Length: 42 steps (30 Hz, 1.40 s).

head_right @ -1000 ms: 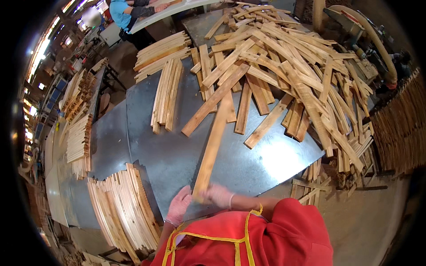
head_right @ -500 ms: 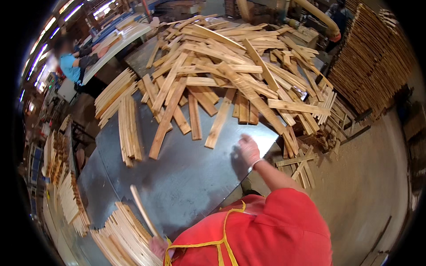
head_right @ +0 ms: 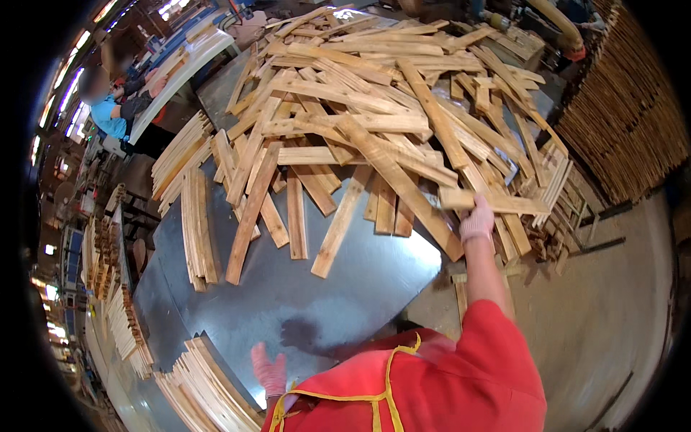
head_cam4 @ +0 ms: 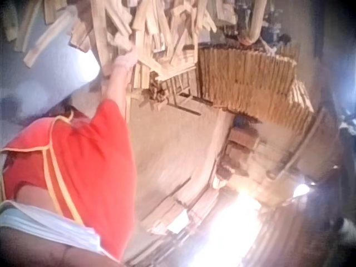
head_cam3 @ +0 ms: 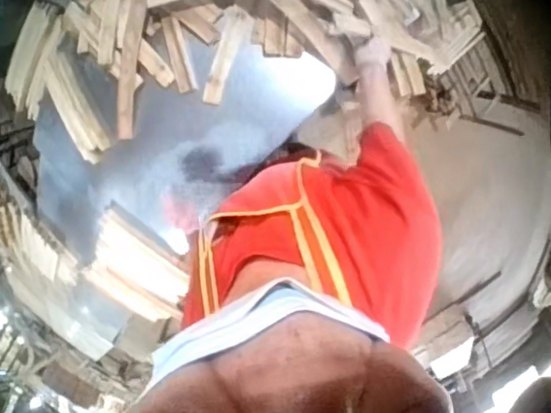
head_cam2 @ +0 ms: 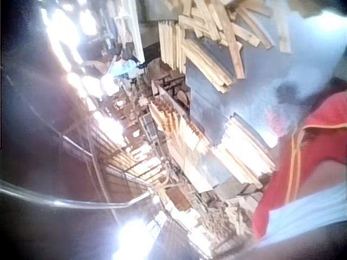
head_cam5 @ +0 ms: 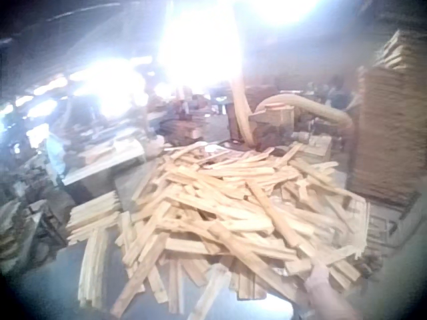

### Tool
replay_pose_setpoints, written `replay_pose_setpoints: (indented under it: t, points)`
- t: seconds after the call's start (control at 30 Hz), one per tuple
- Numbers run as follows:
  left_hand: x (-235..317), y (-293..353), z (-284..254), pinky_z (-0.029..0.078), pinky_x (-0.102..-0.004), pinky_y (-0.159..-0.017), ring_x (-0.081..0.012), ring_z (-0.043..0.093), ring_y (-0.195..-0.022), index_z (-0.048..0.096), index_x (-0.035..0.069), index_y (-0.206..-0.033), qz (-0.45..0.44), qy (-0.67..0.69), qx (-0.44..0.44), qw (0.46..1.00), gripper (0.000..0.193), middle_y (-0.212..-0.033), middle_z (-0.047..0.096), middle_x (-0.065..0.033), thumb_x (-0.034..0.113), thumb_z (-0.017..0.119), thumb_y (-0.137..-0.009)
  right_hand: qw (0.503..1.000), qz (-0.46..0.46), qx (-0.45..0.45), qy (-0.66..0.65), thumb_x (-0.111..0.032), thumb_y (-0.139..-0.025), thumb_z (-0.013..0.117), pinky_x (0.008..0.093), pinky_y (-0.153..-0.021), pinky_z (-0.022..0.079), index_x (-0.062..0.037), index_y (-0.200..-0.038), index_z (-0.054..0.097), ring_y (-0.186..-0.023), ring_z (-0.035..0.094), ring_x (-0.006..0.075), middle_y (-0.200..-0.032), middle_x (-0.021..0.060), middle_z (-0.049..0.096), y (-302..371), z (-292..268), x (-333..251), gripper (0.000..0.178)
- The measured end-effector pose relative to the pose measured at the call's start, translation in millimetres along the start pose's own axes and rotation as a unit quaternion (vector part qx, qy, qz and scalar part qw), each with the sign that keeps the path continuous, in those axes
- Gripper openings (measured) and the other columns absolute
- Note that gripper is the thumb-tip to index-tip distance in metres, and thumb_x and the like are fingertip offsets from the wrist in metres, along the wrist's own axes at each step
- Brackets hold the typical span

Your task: The person repeatedly picks up thin wooden planks from a large pile on a metal table and stacks them into a neat, aligned pile. The person wears pink gloves and a red shirt with yellow straps. Another worker is visible in the background performing similar tasks.

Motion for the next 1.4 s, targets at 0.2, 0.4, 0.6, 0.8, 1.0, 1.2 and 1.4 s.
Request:
replay_pose_setpoints:
  t: [0.2, 0.4, 0.6, 0.8, 1.0, 1.2, 1.4]
  points:
    - [157.6, -18.2, -17.5, 0.041, -0.0475, -0.118, -0.0368, 0.054, -0.14, 0.061, 0.01, -0.144, 0.073, 0.067, -0.153, 0.983, 0.065, -0.147, 0.061, -0.017, 0.032, 0.078, -0.086, 0.971, -0.064, -0.044, 0.225, 0.0, -0.086, 0.066, 0.0383, -0.092, 0.056, -0.0001, -0.129, 0.055, -0.101, 0.065, 0.025, -0.114, 0.0104, 0.064, 135.8, 1.6, -25.9, 0.044]
    - [188.0, -25.8, -3.2, 0.045, -0.0489, -0.112, -0.0367, 0.059, -0.132, 0.063, 0.009, -0.139, 0.14, 0.09, -0.197, 0.966, 0.056, -0.14, 0.066, -0.0172, 0.033, 0.072, -0.089, 0.904, -0.099, -0.113, 0.401, -0.002, -0.081, 0.061, 0.0376, -0.093, 0.055, -0.0013, -0.144, 0.05, -0.106, 0.065, 0.0254, -0.119, 0.0134, 0.064, 211.7, -2.6, 1.2, 0.065]
    - [191.5, -16.7, -14.3, 0.046, -0.0505, -0.11, -0.0372, 0.061, -0.128, 0.063, 0.006, -0.137, 0.162, 0.091, -0.182, 0.966, 0.053, -0.136, 0.067, -0.0181, 0.033, 0.069, -0.091, 0.506, -0.417, -0.186, 0.732, -0.021, -0.079, 0.076, 0.0528, -0.105, 0.048, 0.0001, -0.153, 0.044, -0.121, 0.058, 0.0457, -0.133, 0.0268, 0.059, 200.5, 62.1, -36.8, 0.084]
    - [154.7, 17.2, -16.5, 0.048, -0.0508, -0.107, -0.0384, 0.062, -0.124, 0.062, 0.005, -0.136, 0.19, 0.095, -0.162, 0.964, 0.053, -0.132, 0.068, -0.0178, 0.032, 0.069, -0.09, 0.526, -0.21, -0.284, 0.773, -0.025, -0.079, 0.084, 0.0439, -0.093, 0.057, -0.0019, -0.15, 0.045, -0.104, 0.07, 0.0363, -0.116, 0.0204, 0.07, 192.7, 89.1, 13.2, 0.084]
    - [101.1, 38.3, 1.0, 0.048, -0.0471, -0.112, -0.0392, 0.059, -0.134, 0.051, 0.0, -0.151, 0.038, 0.315, -0.196, 0.928, 0.073, -0.147, 0.061, -0.0207, 0.039, 0.069, -0.093, 0.695, 0.087, -0.455, 0.55, -0.018, -0.084, 0.083, 0.0372, -0.088, 0.056, 0.0035, -0.146, 0.045, -0.096, 0.065, 0.0207, -0.111, 0.0111, 0.068, 408.4, 38.7, 144.4, 0.077]
    - [57.1, -0.1, 15.9, 0.058, -0.0398, -0.092, -0.0282, 0.067, -0.109, 0.044, -0.001, -0.152, -0.153, 0.51, -0.14, 0.835, 0.068, -0.127, 0.065, -0.0149, 0.008, 0.075, -0.092, 0.516, 0.2, -0.688, 0.469, -0.037, -0.093, 0.078, 0.0382, -0.095, 0.054, -0.0043, -0.156, 0.041, -0.11, 0.063, 0.0251, -0.121, 0.014, 0.065, 588.9, -36.4, 268.5, 0.08]
    - [-38.7, 33.7, -38.2, 0.06, -0.0373, -0.081, -0.0236, 0.069, -0.093, 0.059, -0.001, -0.13, -0.261, 0.439, -0.06, 0.858, 0.051, -0.106, 0.071, -0.0126, 0.003, 0.074, -0.081, 0.497, 0.121, -0.651, 0.561, -0.046, -0.094, 0.073, 0.0399, -0.118, 0.043, 0.0031, -0.158, 0.041, -0.142, 0.055, 0.0328, -0.152, 0.0241, 0.057, 509.8, 25.0, 226.3, 0.087]
Point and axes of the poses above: each hand's wrist, its own y-axis away from the middle knuckle, its own z-axis out of the palm, x = y × z, the point moved 8 cm from there along -y, towards the middle knuckle
